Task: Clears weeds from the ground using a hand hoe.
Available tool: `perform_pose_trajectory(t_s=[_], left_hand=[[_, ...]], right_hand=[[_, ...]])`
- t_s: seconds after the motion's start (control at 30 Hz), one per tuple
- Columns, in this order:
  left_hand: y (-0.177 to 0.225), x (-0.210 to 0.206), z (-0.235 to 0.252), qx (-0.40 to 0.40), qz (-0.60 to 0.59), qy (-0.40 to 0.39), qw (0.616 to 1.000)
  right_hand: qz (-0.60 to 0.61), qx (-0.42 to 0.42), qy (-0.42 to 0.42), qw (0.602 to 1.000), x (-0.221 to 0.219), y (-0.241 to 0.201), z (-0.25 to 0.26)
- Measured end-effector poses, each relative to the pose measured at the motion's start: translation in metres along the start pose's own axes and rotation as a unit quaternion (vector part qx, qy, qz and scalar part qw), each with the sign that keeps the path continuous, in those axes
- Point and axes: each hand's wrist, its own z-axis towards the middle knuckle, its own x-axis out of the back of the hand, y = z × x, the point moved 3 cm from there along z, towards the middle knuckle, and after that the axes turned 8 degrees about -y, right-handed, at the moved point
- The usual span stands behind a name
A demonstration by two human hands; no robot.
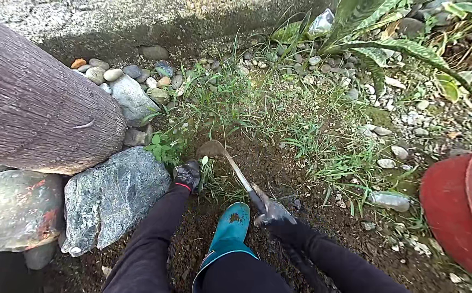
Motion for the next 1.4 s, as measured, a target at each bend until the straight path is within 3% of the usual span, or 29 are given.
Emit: perform_pose_trajectory(t_s=[0.1, 0.2, 0.3, 0.37, 0.43, 0.5, 0.57, 0.7, 0.8, 0.87, 0.93, 1.1, 1.17, 1.27, 1.33, 1.4], left_hand=[[-0.012, -0.011, -0.024, -0.049, 0.003, -0.026, 0.998], [-0.012, -0.032, -0.042, -0.113, -0.023, -0.07, 0.991], [-0.005, -0.052, -0.048, -0.178, -0.184, -0.113, 0.96], [-0.006, -0.052, -0.057, -0.202, -0.303, -0.107, 0.925], [-0.012, -0.047, -0.061, -0.206, -0.26, -0.09, 0.939], [-0.016, -0.043, -0.059, -0.156, -0.125, -0.088, 0.976], [-0.014, -0.044, -0.055, -0.103, -0.024, -0.081, 0.991], [0.006, -0.042, -0.046, -0.083, -0.037, -0.041, 0.995], [0.014, -0.018, -0.034, -0.063, -0.032, 0.007, 0.997], [0.013, -0.001, -0.011, -0.053, 0.006, 0.036, 0.998], [0.008, 0.01, 0.014, -0.035, 0.028, 0.035, 0.998], [-0.004, 0.023, 0.04, 0.048, -0.022, 0.055, 0.997], [-0.01, 0.024, 0.044, 0.069, -0.036, 0.055, 0.995], [-0.022, 0.028, 0.035, 0.09, -0.017, 0.032, 0.995], [-0.03, 0.028, 0.031, 0.104, -0.011, -0.015, 0.994], [-0.032, 0.027, 0.031, 0.105, -0.02, -0.027, 0.994]], right_hand=[[-0.017, -0.007, -0.01, 1.0, 0.017, 0.008, -0.02], [0.096, 0.036, 0.062, 0.993, 0.037, 0.002, -0.025], [0.201, 0.044, 0.136, 0.969, 0.029, -0.009, -0.012], [0.124, 0.005, 0.118, 0.985, 0.02, 0.002, -0.003], [0.014, -0.032, 0.051, 0.998, 0.021, 0.021, -0.007], [0.024, -0.032, 0.05, 0.998, 0.035, 0.03, -0.02], [0.125, 0.0, 0.083, 0.989, 0.045, 0.022, -0.031], [0.265, 0.036, 0.164, 0.949, 0.032, -0.006, -0.018], [0.086, -0.003, 0.064, 0.994, 0.009, 0.007, 0.001], [-0.014, -0.017, 0.004, 1.0, 0.008, 0.015, 0.004], [0.007, 0.002, 0.029, 1.0, 0.017, 0.008, -0.001], [0.247, 0.078, 0.157, 0.953, 0.023, -0.038, 0.019], [0.195, 0.067, 0.133, 0.969, 0.01, -0.045, 0.034], [0.007, 0.018, 0.021, 1.0, -0.001, -0.021, 0.036], [-0.005, 0.016, 0.001, 1.0, 0.009, -0.012, 0.025], [0.059, 0.036, 0.034, 0.997, 0.018, -0.012, 0.018]])
